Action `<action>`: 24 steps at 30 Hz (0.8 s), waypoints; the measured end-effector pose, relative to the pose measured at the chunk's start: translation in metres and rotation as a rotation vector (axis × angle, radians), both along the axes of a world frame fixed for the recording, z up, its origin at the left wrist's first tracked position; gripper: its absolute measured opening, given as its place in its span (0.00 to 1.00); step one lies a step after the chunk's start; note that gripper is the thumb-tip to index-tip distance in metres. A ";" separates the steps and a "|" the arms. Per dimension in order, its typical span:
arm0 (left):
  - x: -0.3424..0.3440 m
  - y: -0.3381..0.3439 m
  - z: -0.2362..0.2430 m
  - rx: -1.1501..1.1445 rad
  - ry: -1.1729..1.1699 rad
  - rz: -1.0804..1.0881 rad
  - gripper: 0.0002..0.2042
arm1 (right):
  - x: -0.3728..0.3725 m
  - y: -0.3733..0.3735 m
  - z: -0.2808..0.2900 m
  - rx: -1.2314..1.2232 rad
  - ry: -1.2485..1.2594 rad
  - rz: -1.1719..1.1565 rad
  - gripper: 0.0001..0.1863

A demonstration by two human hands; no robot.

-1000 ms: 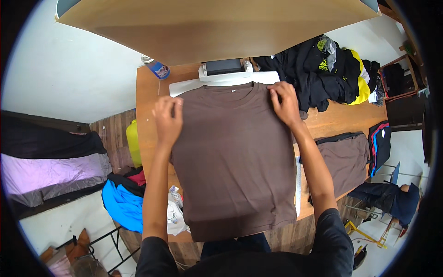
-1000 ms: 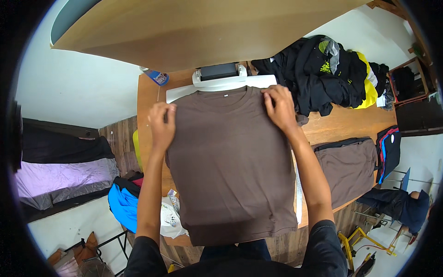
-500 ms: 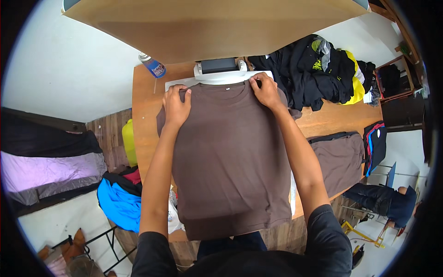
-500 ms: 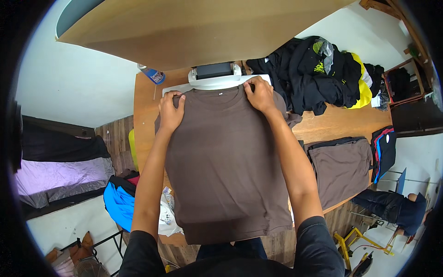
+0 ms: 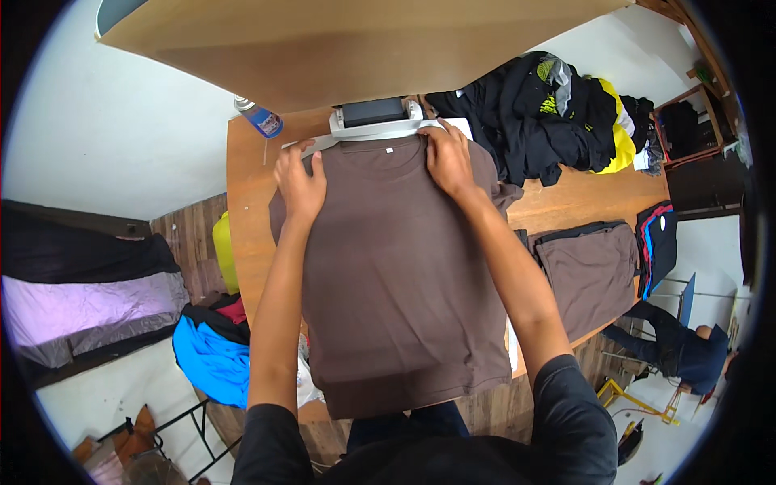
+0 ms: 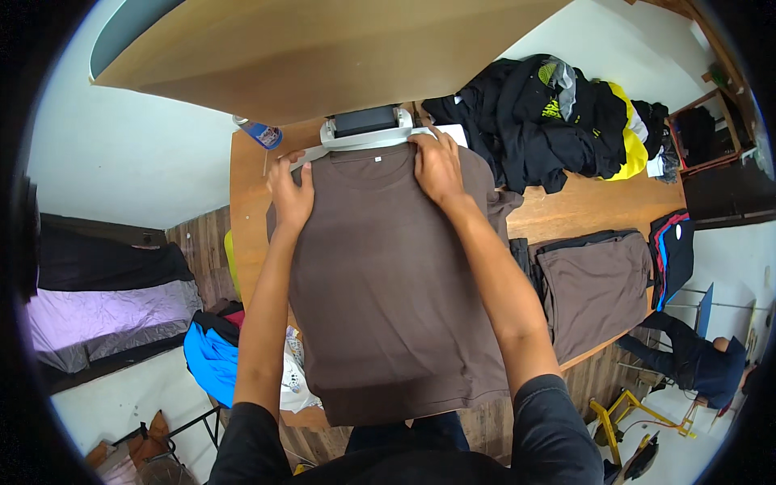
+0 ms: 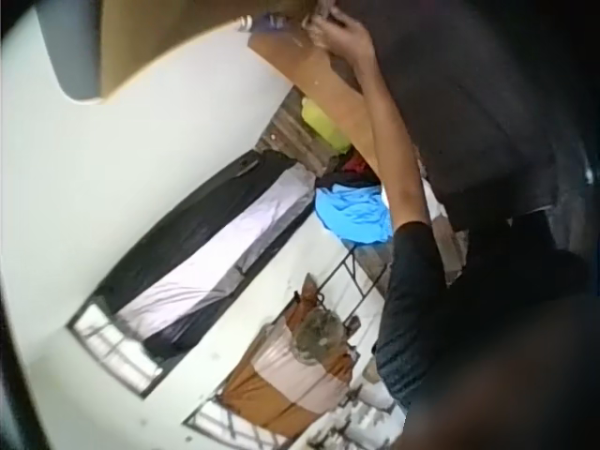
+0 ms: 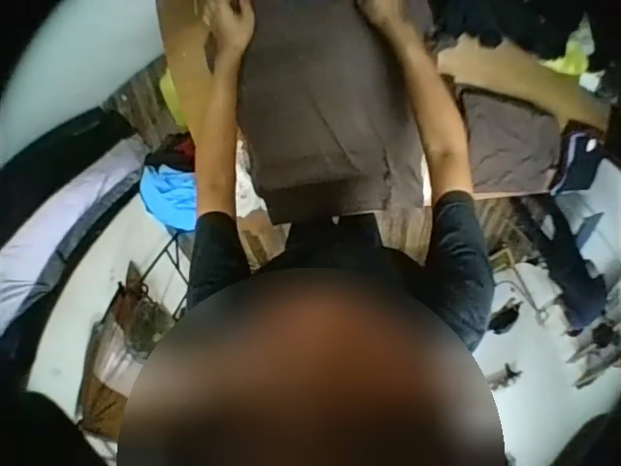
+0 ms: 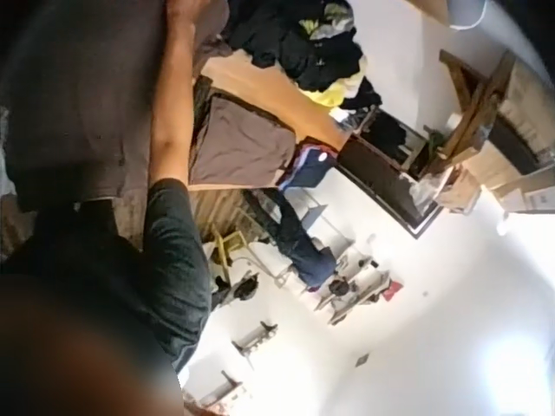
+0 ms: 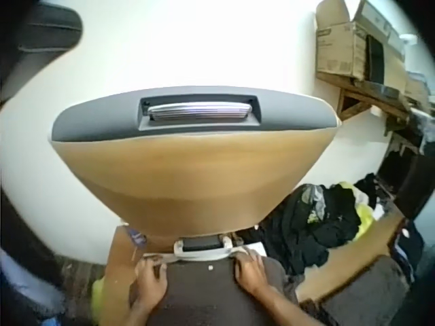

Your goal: Aligning a t-shirt on a printing board, measuring for placement, and using a heat press to apply a design.

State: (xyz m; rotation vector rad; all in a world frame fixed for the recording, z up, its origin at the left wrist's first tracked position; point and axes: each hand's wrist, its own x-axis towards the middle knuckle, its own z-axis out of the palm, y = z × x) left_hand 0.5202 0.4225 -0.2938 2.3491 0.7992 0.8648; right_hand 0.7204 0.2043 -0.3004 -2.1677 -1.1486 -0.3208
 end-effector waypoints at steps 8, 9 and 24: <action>-0.095 -0.076 0.018 -0.074 0.308 -0.055 0.26 | -0.064 -0.091 -0.001 -0.050 0.390 -0.338 0.27; -0.100 -0.071 0.007 -0.179 0.252 -0.076 0.28 | -0.049 -0.094 -0.009 -0.003 0.478 -0.305 0.28; -0.187 -0.182 0.048 0.080 0.564 -0.199 0.31 | -0.220 -0.162 0.049 -0.411 0.113 -0.128 0.27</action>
